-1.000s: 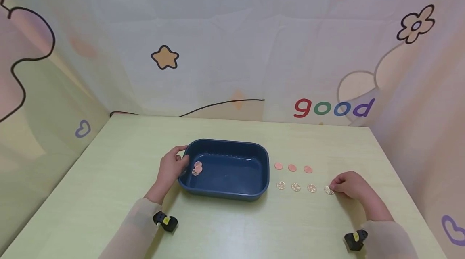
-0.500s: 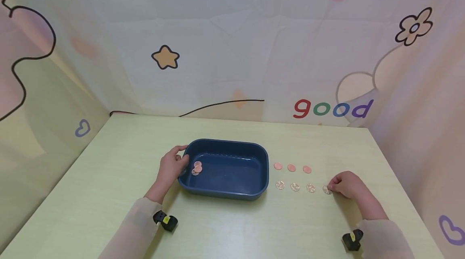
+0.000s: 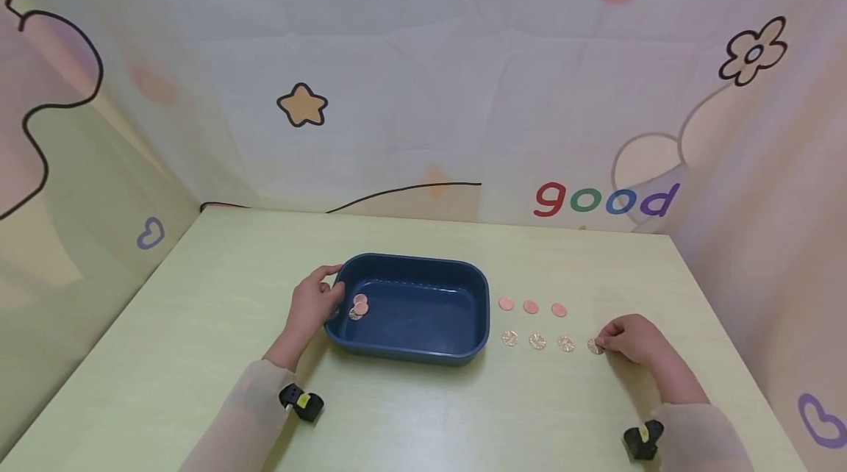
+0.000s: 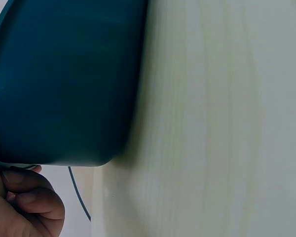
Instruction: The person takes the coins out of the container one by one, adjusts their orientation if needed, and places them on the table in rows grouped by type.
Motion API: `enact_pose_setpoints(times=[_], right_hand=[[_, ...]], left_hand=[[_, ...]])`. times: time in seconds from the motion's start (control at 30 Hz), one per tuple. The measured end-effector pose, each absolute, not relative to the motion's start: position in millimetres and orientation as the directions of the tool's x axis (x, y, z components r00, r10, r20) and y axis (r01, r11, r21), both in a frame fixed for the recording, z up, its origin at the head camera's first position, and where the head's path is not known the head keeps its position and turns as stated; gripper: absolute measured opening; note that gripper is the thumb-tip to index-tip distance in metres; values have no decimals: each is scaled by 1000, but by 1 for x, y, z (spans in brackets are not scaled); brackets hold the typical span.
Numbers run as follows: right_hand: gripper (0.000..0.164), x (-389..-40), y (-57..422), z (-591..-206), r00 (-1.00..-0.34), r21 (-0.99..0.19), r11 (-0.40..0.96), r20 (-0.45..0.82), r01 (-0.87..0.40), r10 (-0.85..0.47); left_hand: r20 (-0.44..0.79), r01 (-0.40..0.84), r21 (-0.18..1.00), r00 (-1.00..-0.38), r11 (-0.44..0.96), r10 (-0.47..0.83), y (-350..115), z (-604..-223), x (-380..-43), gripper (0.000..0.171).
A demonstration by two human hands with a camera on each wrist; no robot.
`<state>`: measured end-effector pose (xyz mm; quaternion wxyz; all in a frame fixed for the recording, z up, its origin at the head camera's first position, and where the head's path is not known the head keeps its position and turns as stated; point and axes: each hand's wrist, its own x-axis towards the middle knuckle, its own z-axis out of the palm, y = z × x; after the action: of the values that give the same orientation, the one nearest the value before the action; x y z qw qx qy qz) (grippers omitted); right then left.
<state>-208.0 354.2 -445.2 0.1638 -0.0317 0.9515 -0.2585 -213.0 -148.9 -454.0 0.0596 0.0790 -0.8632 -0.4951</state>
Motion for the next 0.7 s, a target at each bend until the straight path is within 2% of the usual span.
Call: enact_pose_setpoints(times=[0.27, 0.47, 0.7], right_hand=[[34, -212, 358, -431, -909, -581, 804, -393, 127, -140], [43, -214, 345, -404, -937, -620, 783, -300, 52, -176], [37, -214, 315, -376, -962, -633, 770, -154, -81, -227]], left_hand=[[23, -78, 866, -980, 494, -195, -149, -454, -212, 44], [14, -87, 867, -980, 491, -198, -149, -453, -212, 44], [-3, -103, 866, -980, 489, -201, -149, -452, -212, 44]])
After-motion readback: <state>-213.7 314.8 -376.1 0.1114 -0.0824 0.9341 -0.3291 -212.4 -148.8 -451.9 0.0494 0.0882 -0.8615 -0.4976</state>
